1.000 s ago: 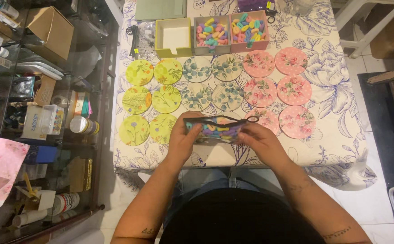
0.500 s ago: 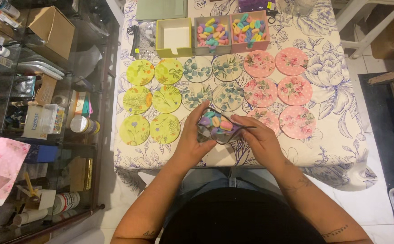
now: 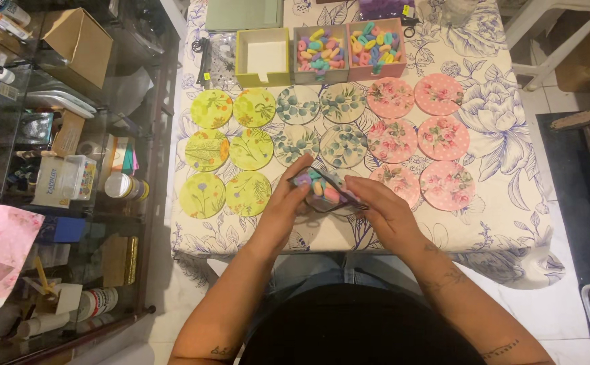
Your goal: The person organizes colored plastic items into small plastic bags, using scissors to trim bags or tags, and places the filled bags into boxes.
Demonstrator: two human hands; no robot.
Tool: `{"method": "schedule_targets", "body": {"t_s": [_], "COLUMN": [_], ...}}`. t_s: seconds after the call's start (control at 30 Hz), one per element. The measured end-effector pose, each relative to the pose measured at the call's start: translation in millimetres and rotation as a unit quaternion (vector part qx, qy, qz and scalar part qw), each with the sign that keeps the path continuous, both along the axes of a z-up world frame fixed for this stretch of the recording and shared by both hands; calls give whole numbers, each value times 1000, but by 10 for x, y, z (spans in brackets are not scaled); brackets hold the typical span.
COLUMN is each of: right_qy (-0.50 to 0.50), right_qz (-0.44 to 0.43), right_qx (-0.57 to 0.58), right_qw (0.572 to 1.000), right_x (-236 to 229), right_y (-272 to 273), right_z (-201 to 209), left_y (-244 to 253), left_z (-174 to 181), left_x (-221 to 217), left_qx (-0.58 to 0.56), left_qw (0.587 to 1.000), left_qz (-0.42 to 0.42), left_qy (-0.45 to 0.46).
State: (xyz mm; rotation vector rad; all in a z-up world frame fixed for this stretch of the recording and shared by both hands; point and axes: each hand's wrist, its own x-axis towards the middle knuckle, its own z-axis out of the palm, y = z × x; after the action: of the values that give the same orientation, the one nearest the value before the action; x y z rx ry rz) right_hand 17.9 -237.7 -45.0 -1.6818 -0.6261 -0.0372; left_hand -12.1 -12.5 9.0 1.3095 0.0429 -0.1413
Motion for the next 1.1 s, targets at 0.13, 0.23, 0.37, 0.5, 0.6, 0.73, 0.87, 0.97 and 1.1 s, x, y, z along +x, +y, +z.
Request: {"method": "schedule_targets", "body": {"t_s": [0.13,0.23,0.37,0.5,0.6,0.73,0.87,0.97,1.1], "right_qy": [28,134,314,384,465,482,499,486,406], "right_qz": [1,-3,20,-21,-41,-23,-2,22,-47], "right_qx": [39,146,254,285,284,291,252,253,272], "right_qw": [999,980,914,878,837,826,829,836,871], "right_x": [9,17,55,261,481,946,1418,1815,2476], "right_y": [67,158,275,393,531,750,1026,1286,1542], "right_z": [43,-55,-185,-293,-165,-291,-69,210,69], "left_y": [61,78,131,206,328,629,923,1124,1469], "left_z": [-310,-306,-340,-212,-184,-18,225,384,12], "left_x": [-5,21,70,188,313,619,1017,1342,2158], "left_qx": [-23,16,82,171,197,176,122,66,-11], "left_qw": [999,997,989,973,970,980,992,997,998], "left_qz": [-5,-28,-35,-39,-43,-17,0,31,69], "left_qy": [-26,-76,-115,-149,-131,-88,-38,-6,2]}}
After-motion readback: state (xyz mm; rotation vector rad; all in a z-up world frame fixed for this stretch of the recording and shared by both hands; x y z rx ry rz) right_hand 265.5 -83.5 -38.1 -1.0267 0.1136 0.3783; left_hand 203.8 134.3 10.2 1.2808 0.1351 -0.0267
